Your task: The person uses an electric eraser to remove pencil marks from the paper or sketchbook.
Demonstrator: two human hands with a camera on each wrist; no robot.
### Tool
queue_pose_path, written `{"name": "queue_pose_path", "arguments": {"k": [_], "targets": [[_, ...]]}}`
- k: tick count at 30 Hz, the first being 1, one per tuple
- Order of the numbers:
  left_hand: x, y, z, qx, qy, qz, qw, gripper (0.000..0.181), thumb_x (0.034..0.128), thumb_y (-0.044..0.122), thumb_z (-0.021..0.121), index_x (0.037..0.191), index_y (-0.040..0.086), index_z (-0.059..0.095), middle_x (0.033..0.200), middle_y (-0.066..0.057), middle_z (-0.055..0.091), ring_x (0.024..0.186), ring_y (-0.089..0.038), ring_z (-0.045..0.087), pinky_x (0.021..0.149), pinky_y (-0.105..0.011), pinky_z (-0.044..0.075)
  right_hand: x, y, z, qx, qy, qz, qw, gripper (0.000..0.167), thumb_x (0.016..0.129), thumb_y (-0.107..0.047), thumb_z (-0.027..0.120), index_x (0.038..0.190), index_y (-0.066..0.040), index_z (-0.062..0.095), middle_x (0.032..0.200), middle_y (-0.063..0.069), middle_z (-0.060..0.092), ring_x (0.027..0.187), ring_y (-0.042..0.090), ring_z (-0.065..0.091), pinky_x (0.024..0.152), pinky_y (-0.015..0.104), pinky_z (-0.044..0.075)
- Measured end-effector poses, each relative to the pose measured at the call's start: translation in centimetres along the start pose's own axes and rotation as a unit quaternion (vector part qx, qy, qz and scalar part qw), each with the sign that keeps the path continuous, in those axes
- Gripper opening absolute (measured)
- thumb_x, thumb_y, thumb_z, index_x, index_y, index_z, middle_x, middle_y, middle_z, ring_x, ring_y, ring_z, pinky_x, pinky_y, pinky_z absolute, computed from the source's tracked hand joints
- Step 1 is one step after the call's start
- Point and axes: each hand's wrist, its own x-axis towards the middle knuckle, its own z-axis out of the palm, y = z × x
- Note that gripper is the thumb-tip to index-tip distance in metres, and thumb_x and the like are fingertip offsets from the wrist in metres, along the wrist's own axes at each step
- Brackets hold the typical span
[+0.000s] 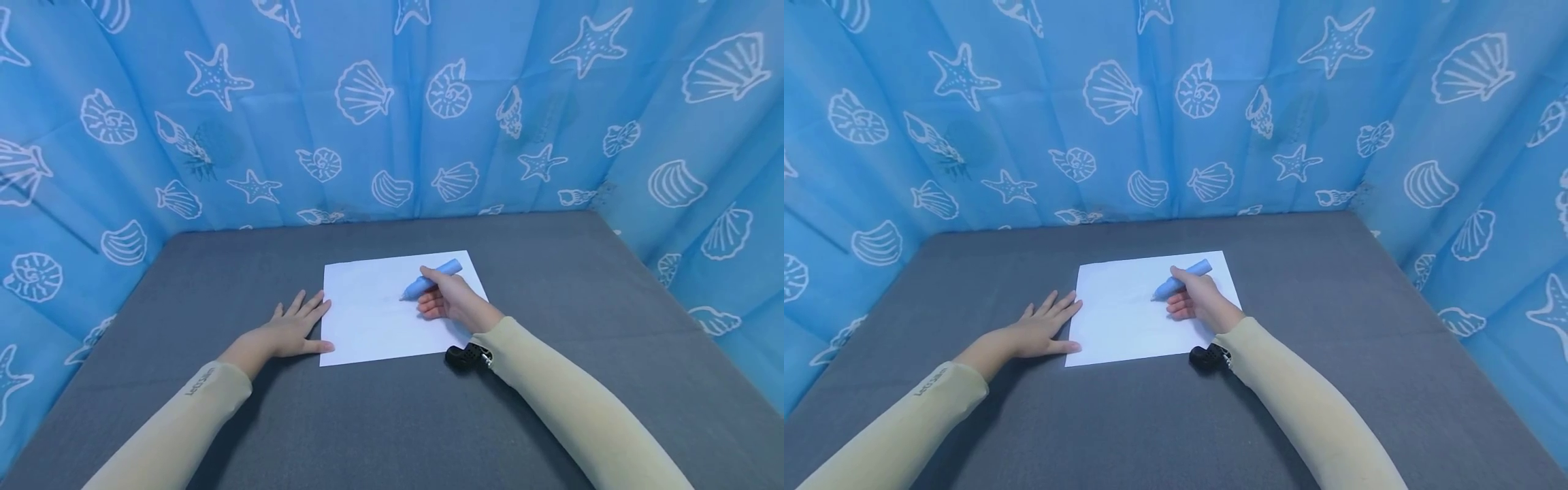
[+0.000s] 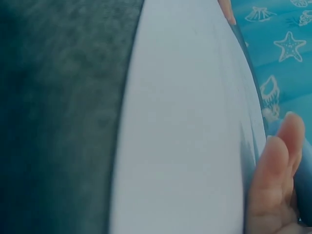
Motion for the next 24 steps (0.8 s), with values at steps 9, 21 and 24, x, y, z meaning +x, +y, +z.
{"name": "queue_pose_path", "arguments": {"k": [9, 21, 24], "targets": [[-0.1, -0.2, -0.1, -0.011, 0.005, 0.014, 0.9998, 0.098, 0.0881, 0.066, 0.054, 0.156, 0.006, 0.016, 0.161, -0.018, 0.003, 0.144, -0.046, -0.007, 0.105, -0.072, -0.003, -0.8, -0.1, -1.7, 0.051, 0.009, -0.008, 0.9986, 0.031, 0.101, -0.029, 0.048, 0.092, 0.001, 0.053, 0.067, 0.005, 0.055, 0.054, 0.013, 0.053, 0.051, 0.024, 0.049], [-0.1, 0.2, -0.3, -0.01, 0.009, 0.012, 0.9998, 0.095, 0.0892, 0.062, 0.056, 0.155, 0.006, 0.018, 0.161, -0.019, 0.006, 0.144, -0.047, -0.005, 0.105, -0.073, -0.001, -0.9, 0.2, -2.9, 0.105, 0.058, -0.066, 0.9906, 0.026, 0.097, -0.018, 0.05, 0.079, 0.001, 0.054, 0.058, 0.004, 0.055, 0.046, 0.011, 0.051, 0.047, 0.024, 0.047], [-0.2, 0.3, -0.2, -0.004, 0.009, 0.011, 0.9999, 0.095, 0.0889, 0.062, 0.056, 0.155, 0.006, 0.018, 0.161, -0.019, 0.006, 0.144, -0.047, -0.004, 0.105, -0.073, 0.0, -1.3, 0.1, -3.6, 0.111, 0.085, -0.076, 0.9873, 0.024, 0.096, -0.018, 0.055, 0.08, 0.0, 0.054, 0.057, 0.003, 0.053, 0.045, 0.01, 0.047, 0.046, 0.023, 0.044]]}}
